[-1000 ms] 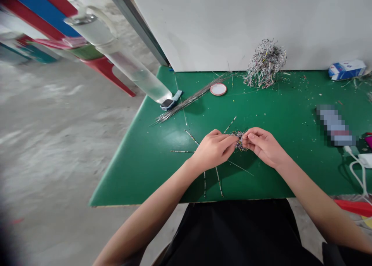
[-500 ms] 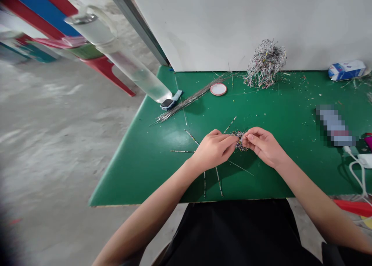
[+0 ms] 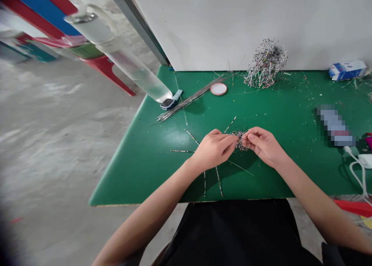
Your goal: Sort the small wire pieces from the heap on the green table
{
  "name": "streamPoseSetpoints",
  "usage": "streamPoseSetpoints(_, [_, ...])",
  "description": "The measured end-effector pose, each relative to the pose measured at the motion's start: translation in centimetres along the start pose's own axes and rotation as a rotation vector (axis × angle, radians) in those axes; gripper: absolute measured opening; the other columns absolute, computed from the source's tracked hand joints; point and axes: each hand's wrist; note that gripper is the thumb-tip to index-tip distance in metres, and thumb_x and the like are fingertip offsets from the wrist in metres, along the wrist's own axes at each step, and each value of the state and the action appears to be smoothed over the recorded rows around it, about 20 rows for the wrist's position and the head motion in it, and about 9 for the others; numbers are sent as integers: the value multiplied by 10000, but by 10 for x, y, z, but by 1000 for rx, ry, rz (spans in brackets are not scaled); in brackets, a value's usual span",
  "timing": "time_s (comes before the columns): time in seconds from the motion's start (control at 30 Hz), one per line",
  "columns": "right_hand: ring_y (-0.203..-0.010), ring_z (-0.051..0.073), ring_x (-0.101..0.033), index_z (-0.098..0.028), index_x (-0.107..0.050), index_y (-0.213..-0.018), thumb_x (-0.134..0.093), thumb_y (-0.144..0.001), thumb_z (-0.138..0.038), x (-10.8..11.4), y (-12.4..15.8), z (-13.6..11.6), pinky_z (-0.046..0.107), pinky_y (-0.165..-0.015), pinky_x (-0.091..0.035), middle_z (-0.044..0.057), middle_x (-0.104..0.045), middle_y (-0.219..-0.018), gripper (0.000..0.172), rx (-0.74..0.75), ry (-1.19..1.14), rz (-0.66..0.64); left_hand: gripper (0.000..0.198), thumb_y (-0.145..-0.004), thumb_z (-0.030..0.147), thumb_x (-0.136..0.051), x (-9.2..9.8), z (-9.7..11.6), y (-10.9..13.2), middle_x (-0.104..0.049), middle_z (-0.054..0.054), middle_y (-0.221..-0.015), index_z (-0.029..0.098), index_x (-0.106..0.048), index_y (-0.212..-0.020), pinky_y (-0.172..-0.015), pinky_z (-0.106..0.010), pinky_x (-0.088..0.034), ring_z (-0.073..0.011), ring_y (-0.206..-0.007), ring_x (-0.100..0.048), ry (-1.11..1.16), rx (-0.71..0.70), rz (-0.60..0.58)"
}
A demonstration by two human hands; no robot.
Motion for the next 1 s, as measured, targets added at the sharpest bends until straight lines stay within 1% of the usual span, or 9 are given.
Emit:
streamPoseSetpoints(0.3, [-711, 112, -661, -263, -703, -775, -808, -721, -409, 2, 0, 2, 289, -752, -583, -27, -699, -758, 187, -3, 3, -12, 235, -968, 158, -361, 0, 0, -1, -651, 21, -677, 184, -572, -868, -640, -288, -367, -109, -600, -579, 2, -1, -23])
streamPoseSetpoints(0.43, [-703, 104, -658, -268, -713, -767, -827, -697, -398, 1, 0, 1, 266, -737, -576, -30, -699, -745, 186, -5, -20, -3, 228, -966, 154, -367, 0, 0, 0, -655, 25, -687, 184, -569, -865, -639, -288, -364, -108, -606, -580, 3, -6, -20])
streamPoseSetpoints(0.53, [-695, 115, -655, -267, -716, -754, -834, -681, -408, 0, 0, 1, 283, -727, -579, -26, -694, -738, 198, -12, -11, 11, 231, -968, 154, -364, 1, 0, 0, -646, 26, -677, 185, -567, -863, -644, -287, -364, -108, -603, -576, -2, -4, -24])
streamPoseSetpoints(0.77, [-699, 117, -638, -265, -710, -765, -801, -722, -426, 2, -1, 2, 297, -733, -568, -21, -679, -747, 190, 3, 24, -16, 244, -972, 159, -358, 1, 0, -1, -632, 19, -664, 187, -562, -843, -639, -291, -360, -112, -599, -566, -19, -7, -46])
streamPoseSetpoints(1.0, [-702, 115, -644, -277, -714, -763, -813, -705, -425, 1, -1, 3, 286, -726, -569, -32, -680, -739, 187, 12, 6, -14, 241, -974, 160, -355, 1, 0, -1, -637, 22, -667, 185, -559, -848, -631, -285, -353, -111, -597, -566, -16, -15, -22])
Point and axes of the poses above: each hand's wrist, its own y-axis away from the middle knuckle, its own x-axis out of the back of the hand, z = x × y
